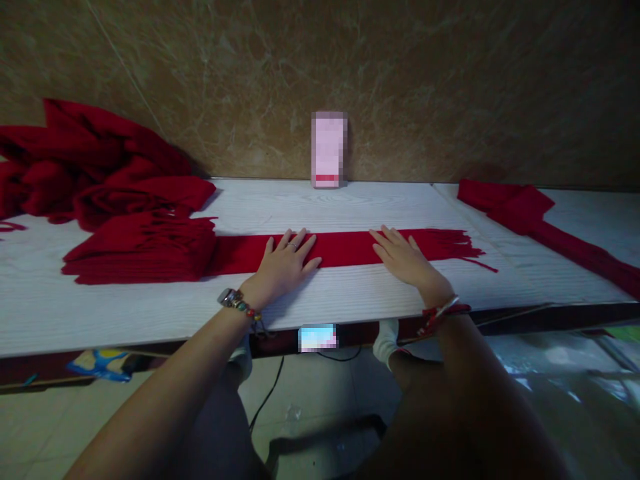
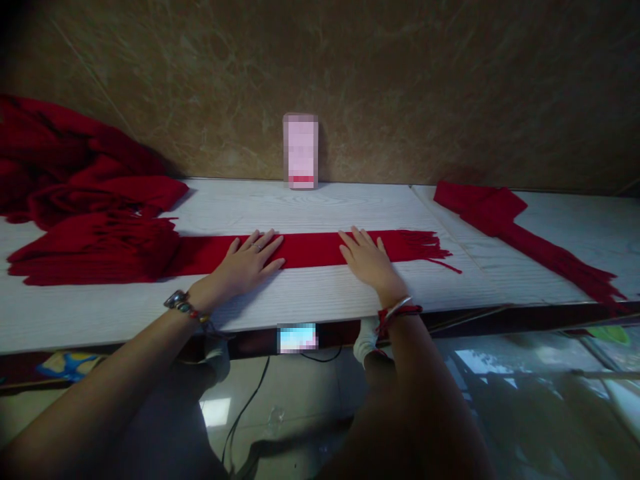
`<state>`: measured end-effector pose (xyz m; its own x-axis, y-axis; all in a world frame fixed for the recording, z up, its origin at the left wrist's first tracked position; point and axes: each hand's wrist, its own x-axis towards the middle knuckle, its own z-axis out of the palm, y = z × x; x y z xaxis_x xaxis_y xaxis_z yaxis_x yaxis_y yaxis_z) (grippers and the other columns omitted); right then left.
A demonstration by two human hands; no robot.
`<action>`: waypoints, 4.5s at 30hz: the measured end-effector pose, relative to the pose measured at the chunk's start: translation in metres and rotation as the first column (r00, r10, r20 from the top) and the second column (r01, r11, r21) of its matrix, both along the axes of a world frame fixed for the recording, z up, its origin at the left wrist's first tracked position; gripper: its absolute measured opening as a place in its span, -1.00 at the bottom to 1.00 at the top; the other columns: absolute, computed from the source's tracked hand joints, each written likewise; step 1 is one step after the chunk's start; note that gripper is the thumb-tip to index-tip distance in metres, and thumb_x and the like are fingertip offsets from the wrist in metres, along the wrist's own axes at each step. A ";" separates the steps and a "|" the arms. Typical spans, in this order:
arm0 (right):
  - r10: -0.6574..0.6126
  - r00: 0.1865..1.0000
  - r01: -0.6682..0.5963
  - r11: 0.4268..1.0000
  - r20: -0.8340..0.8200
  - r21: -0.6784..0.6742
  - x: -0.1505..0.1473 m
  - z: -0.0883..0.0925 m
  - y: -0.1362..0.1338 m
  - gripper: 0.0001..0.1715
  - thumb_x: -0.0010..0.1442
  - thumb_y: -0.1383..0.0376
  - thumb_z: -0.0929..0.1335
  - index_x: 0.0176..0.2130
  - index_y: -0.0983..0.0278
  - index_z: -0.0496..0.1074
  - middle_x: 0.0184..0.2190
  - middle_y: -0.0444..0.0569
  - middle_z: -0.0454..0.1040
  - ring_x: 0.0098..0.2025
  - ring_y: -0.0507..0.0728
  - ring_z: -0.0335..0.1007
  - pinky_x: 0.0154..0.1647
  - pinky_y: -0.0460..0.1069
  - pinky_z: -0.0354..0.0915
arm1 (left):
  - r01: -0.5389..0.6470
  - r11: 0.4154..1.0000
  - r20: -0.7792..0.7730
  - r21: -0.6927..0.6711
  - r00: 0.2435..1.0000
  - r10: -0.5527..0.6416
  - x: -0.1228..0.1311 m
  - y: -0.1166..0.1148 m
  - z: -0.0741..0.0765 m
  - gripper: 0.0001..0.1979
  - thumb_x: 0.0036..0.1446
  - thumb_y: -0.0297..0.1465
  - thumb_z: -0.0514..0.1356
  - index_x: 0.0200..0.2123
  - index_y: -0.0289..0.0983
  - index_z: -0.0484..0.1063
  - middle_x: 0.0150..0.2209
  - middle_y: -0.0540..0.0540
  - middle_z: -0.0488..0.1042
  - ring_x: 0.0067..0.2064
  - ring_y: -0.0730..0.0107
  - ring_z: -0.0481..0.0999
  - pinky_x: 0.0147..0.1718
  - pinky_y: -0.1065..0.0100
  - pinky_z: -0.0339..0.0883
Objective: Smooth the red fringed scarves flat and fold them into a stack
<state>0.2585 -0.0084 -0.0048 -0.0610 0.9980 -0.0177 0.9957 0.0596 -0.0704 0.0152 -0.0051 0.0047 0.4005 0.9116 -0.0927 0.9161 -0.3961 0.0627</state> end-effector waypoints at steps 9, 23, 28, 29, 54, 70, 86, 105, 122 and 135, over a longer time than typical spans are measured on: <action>-0.232 0.969 0.245 0.930 -0.080 0.273 0.083 -0.023 0.002 -0.40 0.28 0.20 0.05 0.18 0.32 0.28 0.21 0.22 0.27 0.25 0.39 0.12 0.17 0.41 0.06 | -0.022 1.000 0.033 -0.013 0.999 0.023 0.002 0.003 -0.002 -0.42 0.31 -0.14 -0.20 0.33 -0.20 -0.06 0.37 -0.13 -0.11 0.35 -0.11 -0.14 0.20 -0.23 -0.12; 0.199 0.964 -0.151 0.955 -0.176 0.255 -0.030 0.005 -0.007 -0.44 0.31 0.19 0.13 0.23 0.31 0.22 0.31 0.12 0.10 0.36 0.25 -0.13 0.30 0.23 -0.06 | -0.030 0.999 0.011 0.025 1.000 0.029 0.004 0.000 0.001 -0.43 0.32 -0.17 -0.20 0.32 -0.23 -0.03 0.36 -0.15 -0.08 0.35 -0.09 -0.11 0.20 -0.22 -0.09; 0.211 0.968 -0.198 0.975 -0.135 0.103 -0.037 -0.004 -0.006 -0.44 0.32 0.18 0.13 0.24 0.28 0.19 0.31 0.10 0.09 0.34 0.25 -0.07 0.30 0.30 -0.11 | -0.022 0.999 0.014 0.037 1.000 0.021 0.004 -0.001 0.002 -0.44 0.32 -0.17 -0.20 0.32 -0.22 -0.02 0.36 -0.15 -0.06 0.34 -0.08 -0.08 0.19 -0.21 -0.07; 0.211 0.968 -0.198 0.975 -0.134 0.103 -0.034 -0.005 -0.006 -0.44 0.32 0.18 0.13 0.24 0.28 0.19 0.31 0.09 0.10 0.34 0.24 -0.06 0.30 0.30 -0.11 | -0.017 0.999 0.019 0.043 1.000 0.016 0.004 -0.001 0.001 -0.44 0.32 -0.17 -0.20 0.32 -0.22 -0.02 0.36 -0.15 -0.06 0.34 -0.08 -0.08 0.20 -0.21 -0.07; 0.232 0.959 -0.217 0.971 -0.161 0.106 -0.039 -0.007 -0.005 -0.41 0.31 0.08 0.12 0.27 0.13 0.15 0.33 -0.01 0.06 0.36 0.29 -0.13 0.29 0.35 -0.10 | -0.012 1.000 0.047 0.023 0.999 0.011 0.000 0.003 -0.002 -0.42 0.31 -0.11 -0.23 0.32 -0.19 -0.03 0.36 -0.12 -0.06 0.35 -0.06 -0.10 0.21 -0.17 -0.12; -0.382 0.922 0.384 0.890 -0.056 0.246 0.098 -0.013 -0.015 -0.34 0.31 0.14 0.00 0.22 0.40 0.21 0.25 0.30 0.17 0.28 0.42 0.03 0.18 0.41 0.04 | -0.026 0.999 0.060 -0.028 0.998 0.028 0.002 0.003 0.001 -0.44 0.32 -0.13 -0.19 0.32 -0.18 -0.03 0.38 -0.12 -0.11 0.36 -0.05 -0.13 0.23 -0.15 -0.15; 0.244 0.964 -0.236 0.968 -0.110 0.081 -0.048 -0.003 -0.002 -0.41 0.32 0.13 0.10 0.28 0.20 0.13 0.34 0.04 0.02 0.36 0.30 -0.16 0.28 0.36 -0.12 | -0.045 0.997 0.042 0.064 0.998 0.043 0.004 0.002 -0.001 -0.45 0.33 -0.15 -0.19 0.30 -0.25 0.02 0.34 -0.22 -0.01 0.34 -0.04 -0.06 0.22 -0.14 -0.11; -0.227 0.974 0.227 0.969 -0.009 0.094 0.053 -0.007 -0.005 -0.39 0.31 0.17 0.05 0.27 0.27 0.14 0.32 0.14 0.06 0.34 0.29 -0.06 0.26 0.33 -0.05 | -0.213 0.975 0.039 -0.057 0.976 0.216 -0.006 0.006 0.003 -0.37 0.28 -0.05 -0.25 0.34 -0.15 -0.10 0.38 -0.14 -0.17 0.35 -0.18 -0.21 0.20 -0.25 -0.17; -0.053 0.994 0.075 0.969 -0.098 0.237 0.000 0.004 -0.012 -0.42 0.30 0.14 0.13 0.22 0.28 0.22 0.30 0.15 0.11 0.33 0.35 -0.04 0.25 0.36 -0.04 | -0.203 0.979 0.058 0.017 0.978 0.202 -0.008 -0.003 0.001 -0.39 0.30 -0.08 -0.24 0.33 -0.20 -0.04 0.37 -0.20 -0.12 0.35 -0.20 -0.18 0.18 -0.27 -0.13; 0.249 0.961 -0.250 0.968 -0.121 0.008 -0.088 0.005 -0.003 -0.40 0.33 0.13 0.09 0.30 0.19 0.07 0.36 0.03 -0.04 0.37 0.31 -0.19 0.29 0.37 -0.15 | -0.198 0.980 0.027 0.002 0.980 0.198 -0.024 -0.009 0.004 -0.43 0.31 -0.14 -0.25 0.33 -0.19 -0.05 0.37 -0.20 -0.13 0.35 -0.16 -0.16 0.18 -0.24 -0.11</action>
